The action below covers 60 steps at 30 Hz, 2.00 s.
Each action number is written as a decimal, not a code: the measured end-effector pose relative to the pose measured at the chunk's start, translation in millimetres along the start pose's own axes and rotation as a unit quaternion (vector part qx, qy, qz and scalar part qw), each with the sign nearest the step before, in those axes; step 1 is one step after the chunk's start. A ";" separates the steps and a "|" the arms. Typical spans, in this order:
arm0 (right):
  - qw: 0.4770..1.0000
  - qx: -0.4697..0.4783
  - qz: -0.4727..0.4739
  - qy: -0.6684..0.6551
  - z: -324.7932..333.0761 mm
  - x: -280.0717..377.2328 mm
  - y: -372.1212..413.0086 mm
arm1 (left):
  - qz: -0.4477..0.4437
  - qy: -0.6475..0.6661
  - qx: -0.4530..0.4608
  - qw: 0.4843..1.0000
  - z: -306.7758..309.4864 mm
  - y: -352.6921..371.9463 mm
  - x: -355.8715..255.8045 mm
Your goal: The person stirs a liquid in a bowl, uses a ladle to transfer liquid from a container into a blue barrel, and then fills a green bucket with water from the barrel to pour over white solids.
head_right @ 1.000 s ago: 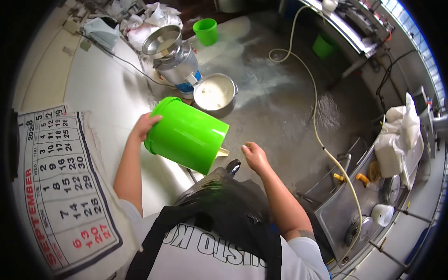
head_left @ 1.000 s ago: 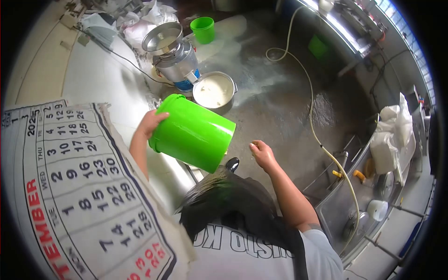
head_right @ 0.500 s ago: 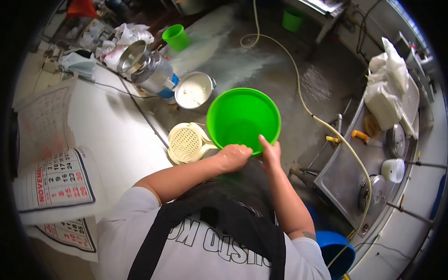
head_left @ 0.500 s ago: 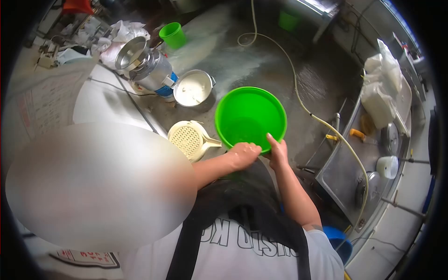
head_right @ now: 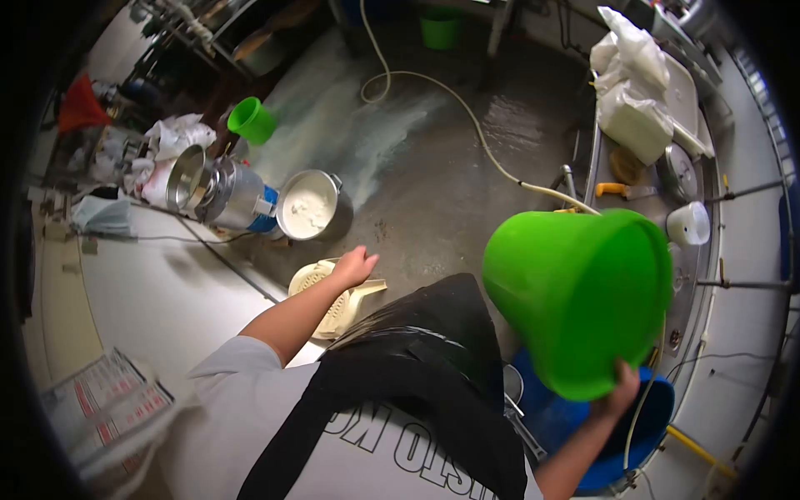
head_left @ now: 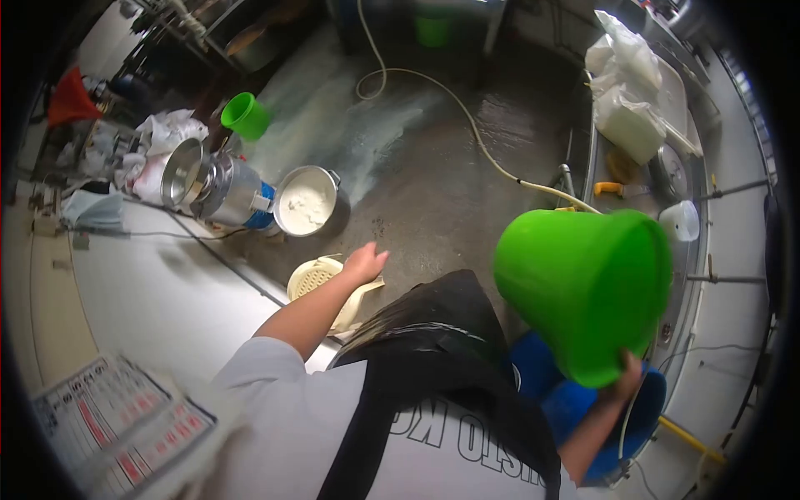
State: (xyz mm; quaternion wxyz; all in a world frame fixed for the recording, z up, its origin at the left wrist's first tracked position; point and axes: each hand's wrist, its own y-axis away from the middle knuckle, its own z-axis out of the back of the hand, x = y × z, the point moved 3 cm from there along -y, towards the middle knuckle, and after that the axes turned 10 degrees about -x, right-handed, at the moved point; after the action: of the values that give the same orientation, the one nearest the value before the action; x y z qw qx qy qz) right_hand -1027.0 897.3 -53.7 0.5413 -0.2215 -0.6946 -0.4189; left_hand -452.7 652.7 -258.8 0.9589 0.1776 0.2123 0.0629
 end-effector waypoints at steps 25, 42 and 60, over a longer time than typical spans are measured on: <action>0.586 -0.450 -0.054 0.672 391.9 -3.0 13.0 | 0.033 -0.073 0.197 0.977 -54.2 22.8 -30.0; 0.687 -0.331 -0.157 0.628 375.8 -191.4 -102.8 | 0.107 -0.134 0.182 0.968 -62.8 153.5 -13.3; 0.803 -0.329 -0.190 0.460 423.8 -315.0 -138.6 | 0.078 -0.172 0.152 0.970 -53.0 189.6 10.3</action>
State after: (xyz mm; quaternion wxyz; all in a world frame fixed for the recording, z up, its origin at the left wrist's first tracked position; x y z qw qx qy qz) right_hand -1273.1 1215.1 -423.2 0.6015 -0.0317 -0.2125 -0.7694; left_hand -474.7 847.5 -237.9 0.9347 0.3460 0.0366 0.0733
